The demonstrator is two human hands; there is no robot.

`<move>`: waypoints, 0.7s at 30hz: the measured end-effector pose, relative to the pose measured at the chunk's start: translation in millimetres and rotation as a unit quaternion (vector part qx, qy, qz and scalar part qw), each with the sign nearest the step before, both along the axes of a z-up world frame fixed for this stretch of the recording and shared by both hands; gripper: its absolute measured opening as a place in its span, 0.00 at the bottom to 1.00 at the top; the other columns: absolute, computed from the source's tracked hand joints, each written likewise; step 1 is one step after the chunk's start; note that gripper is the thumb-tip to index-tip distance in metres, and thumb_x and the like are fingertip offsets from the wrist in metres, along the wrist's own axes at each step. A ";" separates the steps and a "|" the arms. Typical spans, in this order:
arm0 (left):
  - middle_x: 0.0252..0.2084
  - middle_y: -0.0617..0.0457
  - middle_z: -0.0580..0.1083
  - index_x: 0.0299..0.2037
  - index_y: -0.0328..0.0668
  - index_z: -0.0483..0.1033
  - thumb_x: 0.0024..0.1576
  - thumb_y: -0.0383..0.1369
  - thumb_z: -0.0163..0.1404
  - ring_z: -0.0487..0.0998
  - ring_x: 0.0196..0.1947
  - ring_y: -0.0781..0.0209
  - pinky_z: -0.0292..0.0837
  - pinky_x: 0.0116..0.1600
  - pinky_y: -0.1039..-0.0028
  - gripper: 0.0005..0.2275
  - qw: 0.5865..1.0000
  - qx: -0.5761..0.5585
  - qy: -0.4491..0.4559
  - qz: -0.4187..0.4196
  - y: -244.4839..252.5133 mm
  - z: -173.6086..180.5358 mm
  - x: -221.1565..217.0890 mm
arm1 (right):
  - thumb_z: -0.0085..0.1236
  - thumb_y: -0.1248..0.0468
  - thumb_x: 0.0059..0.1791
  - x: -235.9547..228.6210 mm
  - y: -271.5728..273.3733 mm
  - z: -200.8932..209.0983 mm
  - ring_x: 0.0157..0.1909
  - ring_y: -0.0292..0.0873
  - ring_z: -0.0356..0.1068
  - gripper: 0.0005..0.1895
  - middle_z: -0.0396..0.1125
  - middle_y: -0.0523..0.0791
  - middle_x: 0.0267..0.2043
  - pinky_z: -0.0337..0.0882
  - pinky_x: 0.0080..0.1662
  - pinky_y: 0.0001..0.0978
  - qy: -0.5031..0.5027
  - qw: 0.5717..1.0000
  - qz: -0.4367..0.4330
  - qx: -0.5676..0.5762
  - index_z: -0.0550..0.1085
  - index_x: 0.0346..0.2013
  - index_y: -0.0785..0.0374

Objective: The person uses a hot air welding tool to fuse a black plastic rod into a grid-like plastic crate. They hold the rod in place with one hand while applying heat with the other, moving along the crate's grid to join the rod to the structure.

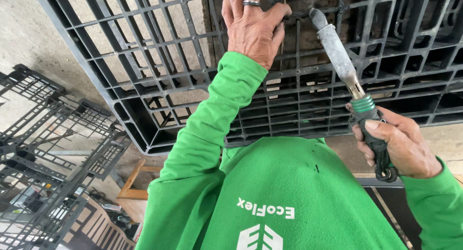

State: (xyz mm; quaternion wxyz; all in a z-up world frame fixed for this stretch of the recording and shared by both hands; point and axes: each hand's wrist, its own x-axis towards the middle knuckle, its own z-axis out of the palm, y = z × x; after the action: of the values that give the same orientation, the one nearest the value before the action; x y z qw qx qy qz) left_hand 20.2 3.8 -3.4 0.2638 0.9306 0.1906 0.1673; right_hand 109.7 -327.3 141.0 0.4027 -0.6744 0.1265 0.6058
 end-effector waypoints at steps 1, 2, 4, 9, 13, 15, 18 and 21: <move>0.68 0.46 0.55 0.46 0.60 0.79 0.54 0.31 0.65 0.55 0.68 0.37 0.52 0.71 0.41 0.13 1.000 0.001 -0.004 0.001 -0.2 -1.6 0.2 | 0.51 0.59 0.55 3.5 -0.4 -2.0 0.28 0.38 0.65 0.30 0.69 0.47 0.39 0.69 0.25 0.32 0.009 1.000 0.001 -0.002 0.68 0.72 0.64; 0.68 0.46 0.55 0.45 0.60 0.79 0.53 0.31 0.65 0.55 0.68 0.37 0.52 0.70 0.41 0.13 1.000 0.002 -0.008 0.001 -0.5 -2.8 0.2 | 0.51 0.59 0.55 7.1 -1.1 -2.6 0.27 0.38 0.66 0.30 0.69 0.47 0.39 0.69 0.25 0.32 0.012 1.000 0.001 -0.002 0.69 0.71 0.63; 0.68 0.46 0.54 0.46 0.58 0.79 0.54 0.31 0.65 0.54 0.69 0.37 0.53 0.71 0.41 0.13 1.000 -0.017 -0.003 -0.006 0.9 -3.1 -2.2 | 0.51 0.58 0.54 12.2 -0.7 -3.9 0.27 0.38 0.66 0.29 0.69 0.47 0.38 0.68 0.25 0.31 0.019 1.000 0.004 0.001 0.69 0.71 0.63; 0.70 0.48 0.53 0.45 0.58 0.80 0.53 0.31 0.65 0.53 0.71 0.38 0.52 0.71 0.42 0.12 0.999 -0.032 -0.008 -0.007 2.3 -0.9 -0.8 | 0.50 0.60 0.55 27.3 0.8 -4.0 0.27 0.41 0.67 0.22 0.69 0.51 0.38 0.70 0.26 0.36 -0.032 0.994 0.093 -0.051 0.66 0.62 0.67; 0.70 0.49 0.53 0.45 0.57 0.80 0.54 0.31 0.65 0.52 0.72 0.39 0.52 0.72 0.42 0.12 0.999 -0.039 -0.005 -0.006 1.8 -0.7 -1.8 | 0.50 0.63 0.57 38.1 0.7 -3.5 0.29 0.41 0.69 0.21 0.70 0.52 0.40 0.73 0.28 0.37 -0.062 0.990 0.121 -0.045 0.64 0.63 0.68; 0.70 0.49 0.53 0.45 0.56 0.80 0.54 0.31 0.65 0.52 0.72 0.39 0.52 0.72 0.42 0.12 0.999 -0.039 -0.004 -0.004 1.6 -1.7 -2.2 | 0.48 0.63 0.56 50.1 1.3 -4.5 0.29 0.41 0.71 0.24 0.72 0.51 0.40 0.75 0.27 0.37 -0.063 0.981 0.179 -0.050 0.64 0.67 0.65; 0.69 0.47 0.54 0.45 0.56 0.80 0.54 0.31 0.65 0.53 0.71 0.38 0.52 0.71 0.42 0.11 0.999 -0.034 -0.006 -0.004 1.0 -4.9 -0.7 | 0.47 0.62 0.57 57.6 0.1 -1.6 0.28 0.41 0.70 0.25 0.72 0.50 0.41 0.74 0.27 0.36 -0.078 0.976 0.193 -0.068 0.66 0.70 0.64; 0.67 0.46 0.56 0.45 0.55 0.80 0.54 0.32 0.65 0.53 0.69 0.38 0.52 0.71 0.41 0.11 1.000 -0.031 0.000 -0.004 0.4 -7.5 -0.6 | 0.47 0.61 0.59 60.6 1.6 1.3 0.29 0.42 0.71 0.26 0.70 0.51 0.42 0.75 0.27 0.37 -0.096 0.964 0.232 -0.085 0.68 0.72 0.63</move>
State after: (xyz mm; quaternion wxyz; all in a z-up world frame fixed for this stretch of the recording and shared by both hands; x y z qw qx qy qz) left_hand 19.6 4.2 -10.9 0.2930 0.9227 0.1923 0.1607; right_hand 170.3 -325.7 142.2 0.2025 -0.7723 -0.0215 0.6017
